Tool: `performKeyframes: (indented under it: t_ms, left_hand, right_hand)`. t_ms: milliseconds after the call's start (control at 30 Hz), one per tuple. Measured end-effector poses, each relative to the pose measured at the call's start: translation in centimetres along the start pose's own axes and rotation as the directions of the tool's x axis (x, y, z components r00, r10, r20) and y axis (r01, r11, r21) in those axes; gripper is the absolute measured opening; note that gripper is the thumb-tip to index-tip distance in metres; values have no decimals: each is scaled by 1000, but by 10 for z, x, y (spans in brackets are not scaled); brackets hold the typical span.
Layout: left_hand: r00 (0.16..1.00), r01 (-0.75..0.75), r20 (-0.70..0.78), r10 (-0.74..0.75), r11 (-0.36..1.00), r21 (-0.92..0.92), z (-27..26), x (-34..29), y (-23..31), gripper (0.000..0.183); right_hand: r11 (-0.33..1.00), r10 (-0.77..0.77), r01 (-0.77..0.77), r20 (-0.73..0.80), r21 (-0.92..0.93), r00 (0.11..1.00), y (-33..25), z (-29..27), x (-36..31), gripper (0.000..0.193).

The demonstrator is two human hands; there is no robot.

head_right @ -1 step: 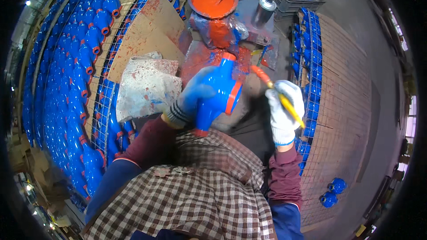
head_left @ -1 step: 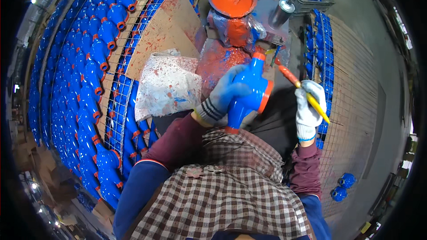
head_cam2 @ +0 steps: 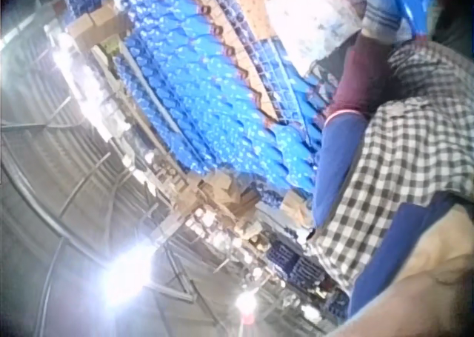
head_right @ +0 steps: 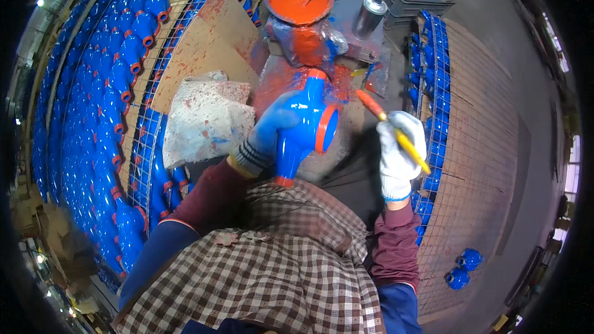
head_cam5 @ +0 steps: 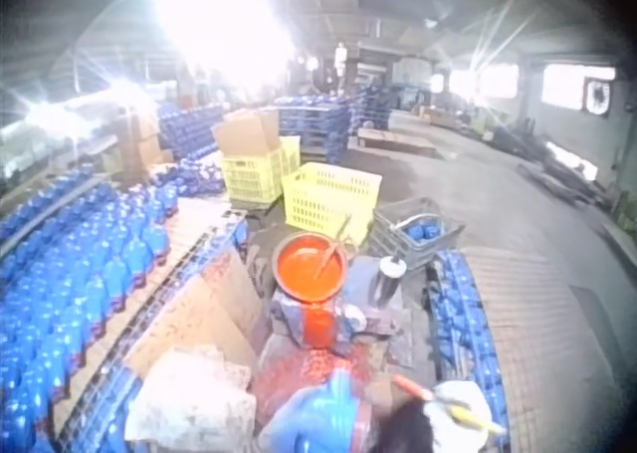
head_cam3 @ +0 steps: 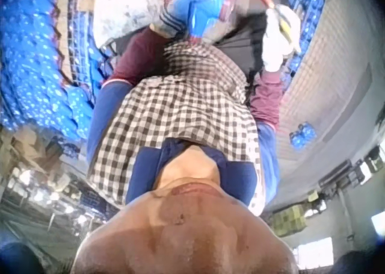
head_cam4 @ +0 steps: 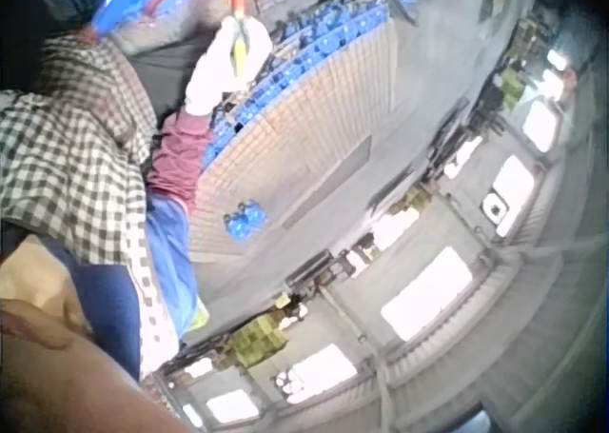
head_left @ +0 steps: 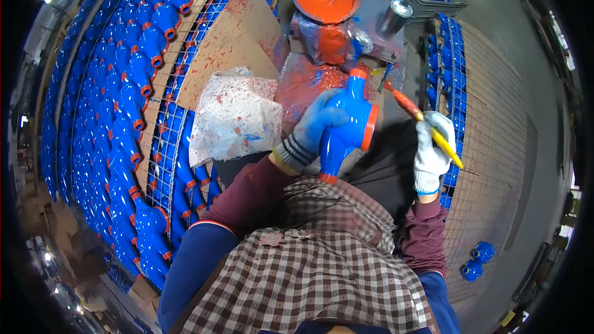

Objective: The recorder uses a brush to apply orange/red paint to various blue metal parts on a fabrication floor.

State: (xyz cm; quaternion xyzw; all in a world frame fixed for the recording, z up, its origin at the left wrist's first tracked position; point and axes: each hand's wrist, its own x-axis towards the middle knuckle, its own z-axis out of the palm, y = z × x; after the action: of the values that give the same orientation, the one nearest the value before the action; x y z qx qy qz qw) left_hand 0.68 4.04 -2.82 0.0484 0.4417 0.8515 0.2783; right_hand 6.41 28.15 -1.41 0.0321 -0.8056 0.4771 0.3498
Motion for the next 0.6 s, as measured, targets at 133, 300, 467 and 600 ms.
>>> performKeyframes:
  t_ms: [133, 300, 467, 600]
  left_hand:
    - [981, 89, -116, -154, 895, -437, -11, 23, -2, 47]
    - [937, -94, -340, -78, 881, -463, -18, 37, 9, 45]
    - [974, -3, -213, -73, 941, -338, -36, 30, 9, 50]
    - [993, 1, -115, 1, 1000, 18, -15, 1, 20, 62]
  right_hand:
    - [961, 273, -277, -186, 3, 944, 3, 2, -11, 14]
    - [892, 449, -419, -222, 170, 865, -14, 9, -14, 22]
    - [885, 416, -344, -204, 314, 886, -41, 24, 2, 20]
    - [924, 303, -274, -73, 268, 950, -48, 22, 32, 15]
